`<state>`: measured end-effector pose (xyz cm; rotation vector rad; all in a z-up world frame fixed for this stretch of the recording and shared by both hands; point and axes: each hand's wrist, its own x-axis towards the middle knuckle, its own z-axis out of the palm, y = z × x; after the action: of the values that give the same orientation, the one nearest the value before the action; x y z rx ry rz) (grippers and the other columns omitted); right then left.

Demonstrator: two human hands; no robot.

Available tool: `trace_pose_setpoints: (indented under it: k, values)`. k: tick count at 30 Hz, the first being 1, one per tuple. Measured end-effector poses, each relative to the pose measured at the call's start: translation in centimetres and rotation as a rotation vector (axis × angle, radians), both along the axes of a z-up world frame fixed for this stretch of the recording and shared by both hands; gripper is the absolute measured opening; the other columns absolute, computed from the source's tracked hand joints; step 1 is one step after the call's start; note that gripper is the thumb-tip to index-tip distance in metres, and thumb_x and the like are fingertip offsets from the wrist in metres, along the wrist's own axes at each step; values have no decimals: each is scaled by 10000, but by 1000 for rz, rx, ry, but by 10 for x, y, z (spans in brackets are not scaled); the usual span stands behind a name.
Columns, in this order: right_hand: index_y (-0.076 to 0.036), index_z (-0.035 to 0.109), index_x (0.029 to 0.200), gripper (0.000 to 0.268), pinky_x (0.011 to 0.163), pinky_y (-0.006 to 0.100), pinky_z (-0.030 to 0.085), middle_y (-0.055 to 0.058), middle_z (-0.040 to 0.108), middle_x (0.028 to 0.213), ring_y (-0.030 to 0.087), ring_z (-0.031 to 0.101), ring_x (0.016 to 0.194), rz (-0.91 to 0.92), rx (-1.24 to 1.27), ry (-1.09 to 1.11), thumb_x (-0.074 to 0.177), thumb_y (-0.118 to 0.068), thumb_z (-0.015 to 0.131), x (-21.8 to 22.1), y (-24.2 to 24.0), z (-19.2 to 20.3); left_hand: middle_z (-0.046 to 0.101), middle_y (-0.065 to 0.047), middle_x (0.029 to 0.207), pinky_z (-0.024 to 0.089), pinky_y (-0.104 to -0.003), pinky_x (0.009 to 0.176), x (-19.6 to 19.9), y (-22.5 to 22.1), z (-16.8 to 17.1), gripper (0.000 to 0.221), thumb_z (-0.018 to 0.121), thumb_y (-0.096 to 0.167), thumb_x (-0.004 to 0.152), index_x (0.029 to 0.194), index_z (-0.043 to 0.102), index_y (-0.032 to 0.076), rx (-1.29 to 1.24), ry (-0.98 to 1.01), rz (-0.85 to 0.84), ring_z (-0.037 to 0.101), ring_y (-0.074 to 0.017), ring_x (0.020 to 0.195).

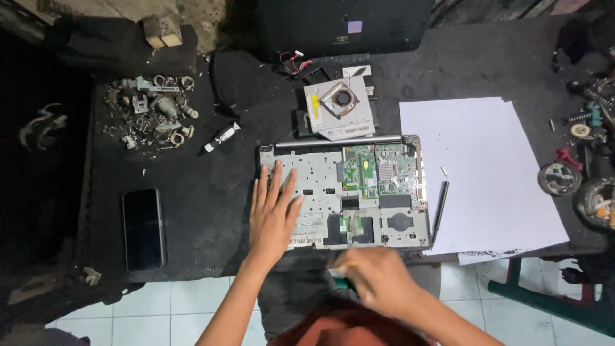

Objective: The person is performing maintenance on a laptop motherboard, using a spudger and a brush to clean and inspect the components.

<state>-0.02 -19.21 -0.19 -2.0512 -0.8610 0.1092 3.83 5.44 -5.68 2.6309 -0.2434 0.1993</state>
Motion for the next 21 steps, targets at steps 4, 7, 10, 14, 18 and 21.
trace_pose_setpoints:
  k: [4, 7, 10, 14, 18, 21]
  values:
    - [-155, 591, 891, 237, 569, 276, 670, -1, 829, 972, 168, 833, 809, -78, 30, 28, 810, -22, 412, 21, -12, -7, 187, -75, 1736, 223, -549, 1289, 1, -2, 4, 579, 446, 393, 1115, 1645, 305, 208, 11, -7, 6, 134, -358, 1615]
    - [-126, 669, 956, 87, 628, 342, 585, 23, 771, 740, 257, 746, 640, -467, -67, -12, 955, -51, 624, 27, -17, -30, 251, -152, 1710, 133, -520, 1270, 0, -4, 6, 542, 480, 388, 1099, 1584, 447, 148, -32, 78, 50, 124, -372, 1587]
    - [-138, 614, 1032, 181, 291, 233, 405, -29, 581, 557, 91, 509, 365, -67, -66, 118, 1059, -184, 441, 20, 0, -8, 166, -74, 1737, 202, -552, 1296, 3, 1, 0, 578, 433, 391, 1120, 1650, 293, 210, -12, -4, -6, 115, -358, 1616]
    - [-131, 681, 954, 255, 531, 257, 541, 14, 778, 890, 124, 697, 609, -294, 2, 110, 909, -109, 430, 32, -3, -1, 183, -77, 1735, 218, -556, 1290, -2, 1, 0, 580, 458, 384, 1115, 1647, 303, 212, -8, 1, 2, 130, -364, 1614]
    - [-145, 676, 896, 299, 424, 279, 403, -30, 624, 670, 122, 527, 419, -75, -30, 270, 1045, -321, 486, 4, 6, 0, 190, -77, 1734, 229, -560, 1285, 0, 1, -1, 584, 468, 389, 1109, 1644, 310, 217, -12, -9, -1, 142, -367, 1612]
    - [-131, 637, 904, 332, 391, 231, 395, -24, 634, 691, 86, 534, 448, -109, -36, 345, 1055, -348, 435, 15, -1, 7, 194, -79, 1733, 229, -567, 1283, 2, 2, 0, 584, 495, 371, 1105, 1639, 325, 209, -30, -7, -4, 132, -363, 1614]
